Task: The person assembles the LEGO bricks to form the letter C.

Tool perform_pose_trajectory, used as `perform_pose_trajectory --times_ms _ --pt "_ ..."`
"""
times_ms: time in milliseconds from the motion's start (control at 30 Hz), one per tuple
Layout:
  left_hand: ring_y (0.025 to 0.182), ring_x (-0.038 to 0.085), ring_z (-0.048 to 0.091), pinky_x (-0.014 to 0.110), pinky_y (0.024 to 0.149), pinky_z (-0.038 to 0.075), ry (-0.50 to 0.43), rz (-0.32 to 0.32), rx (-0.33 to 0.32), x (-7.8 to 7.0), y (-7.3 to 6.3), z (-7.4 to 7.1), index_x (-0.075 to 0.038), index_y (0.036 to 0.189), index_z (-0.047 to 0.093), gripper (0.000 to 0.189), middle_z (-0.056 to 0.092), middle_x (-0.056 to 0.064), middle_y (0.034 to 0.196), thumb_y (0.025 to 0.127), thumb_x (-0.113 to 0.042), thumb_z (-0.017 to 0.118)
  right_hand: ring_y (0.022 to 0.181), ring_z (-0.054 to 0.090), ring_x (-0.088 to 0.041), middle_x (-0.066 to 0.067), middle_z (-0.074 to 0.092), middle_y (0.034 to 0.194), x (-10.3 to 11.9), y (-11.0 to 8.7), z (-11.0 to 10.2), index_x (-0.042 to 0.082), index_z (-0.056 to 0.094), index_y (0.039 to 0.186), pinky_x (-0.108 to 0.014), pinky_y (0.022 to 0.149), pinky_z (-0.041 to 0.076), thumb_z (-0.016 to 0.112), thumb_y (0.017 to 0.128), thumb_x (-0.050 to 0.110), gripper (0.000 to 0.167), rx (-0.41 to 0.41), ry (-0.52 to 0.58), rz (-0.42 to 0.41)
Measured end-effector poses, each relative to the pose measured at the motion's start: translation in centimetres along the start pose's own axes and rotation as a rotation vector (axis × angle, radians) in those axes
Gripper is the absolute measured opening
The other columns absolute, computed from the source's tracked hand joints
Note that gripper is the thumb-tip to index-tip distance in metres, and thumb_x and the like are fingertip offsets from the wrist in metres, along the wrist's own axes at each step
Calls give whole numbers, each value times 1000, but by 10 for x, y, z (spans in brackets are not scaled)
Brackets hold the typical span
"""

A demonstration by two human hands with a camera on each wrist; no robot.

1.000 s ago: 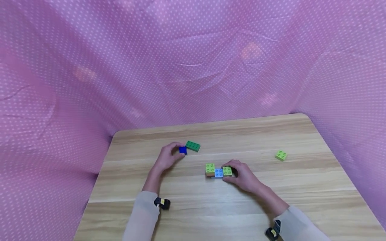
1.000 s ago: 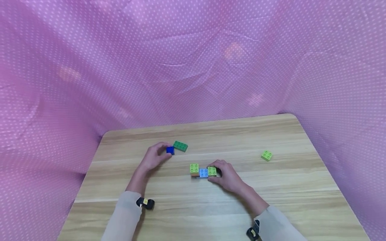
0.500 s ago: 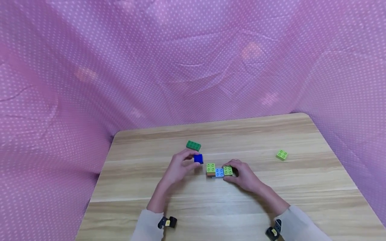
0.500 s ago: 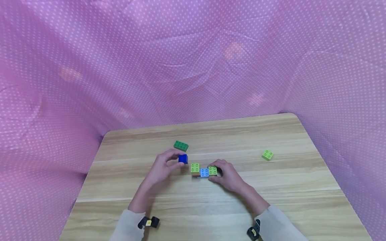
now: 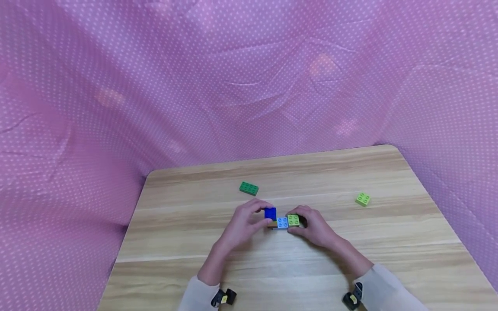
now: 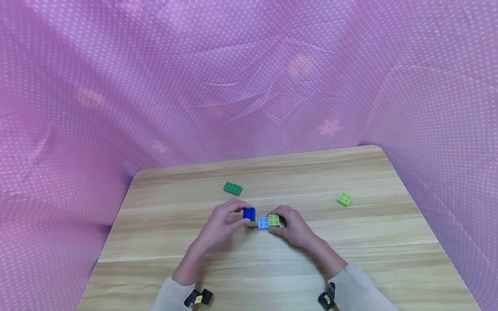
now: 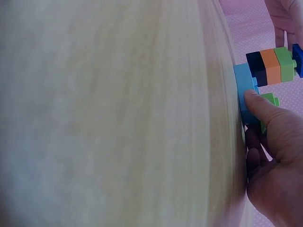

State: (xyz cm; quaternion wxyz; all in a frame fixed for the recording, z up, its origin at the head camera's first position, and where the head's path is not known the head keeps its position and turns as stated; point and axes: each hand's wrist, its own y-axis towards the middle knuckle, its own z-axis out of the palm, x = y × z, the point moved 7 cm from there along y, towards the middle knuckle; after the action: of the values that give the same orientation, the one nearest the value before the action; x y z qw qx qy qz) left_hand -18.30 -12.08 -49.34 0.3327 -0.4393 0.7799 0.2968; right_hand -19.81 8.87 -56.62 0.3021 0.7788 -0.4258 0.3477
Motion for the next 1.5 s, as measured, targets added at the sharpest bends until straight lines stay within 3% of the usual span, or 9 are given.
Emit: perform_pose_trajectory --times_ms 300,533,733,1100,1500 --pt "122 6 63 41 109 54 43 -44 -17 3 -5 4 -27 132 70 35 68 -15 127 99 -27 77 109 65 -16 6 73 116 1 -1 2 11 75 122 -36 96 54 91 84 13 41 -10 -1 -28" --pt "120 8 64 38 108 54 54 -14 -27 -2 -4 7 -22 131 72 34 70 -12 126 98 -23 78 109 65 -15 7 72 117 -2 -2 1 12 75 122 -36 96 54 91 85 15 41 3 -9 6" --pt "117 6 65 34 106 55 102 -27 -21 -5 -3 5 -22 130 74 33 70 -12 122 97 -24 79 111 64 -14 8 72 118 -3 -2 2 13 74 123 -37 98 54 91 85 17 41 9 -20 5" --pt "112 8 66 30 101 57 179 58 -22 -12 -2 8 -16 133 73 37 69 -7 122 97 -21 79 109 65 -15 6 72 116 -1 0 1 13 74 122 -38 97 54 91 84 15 41 -2 -19 -7" --pt "115 6 64 34 103 58 143 6 -17 -1 -1 8 -22 132 71 36 67 -13 121 97 -26 79 109 65 -14 8 72 116 -1 2 2 15 75 122 -37 98 54 91 84 16 41 0 -20 10"
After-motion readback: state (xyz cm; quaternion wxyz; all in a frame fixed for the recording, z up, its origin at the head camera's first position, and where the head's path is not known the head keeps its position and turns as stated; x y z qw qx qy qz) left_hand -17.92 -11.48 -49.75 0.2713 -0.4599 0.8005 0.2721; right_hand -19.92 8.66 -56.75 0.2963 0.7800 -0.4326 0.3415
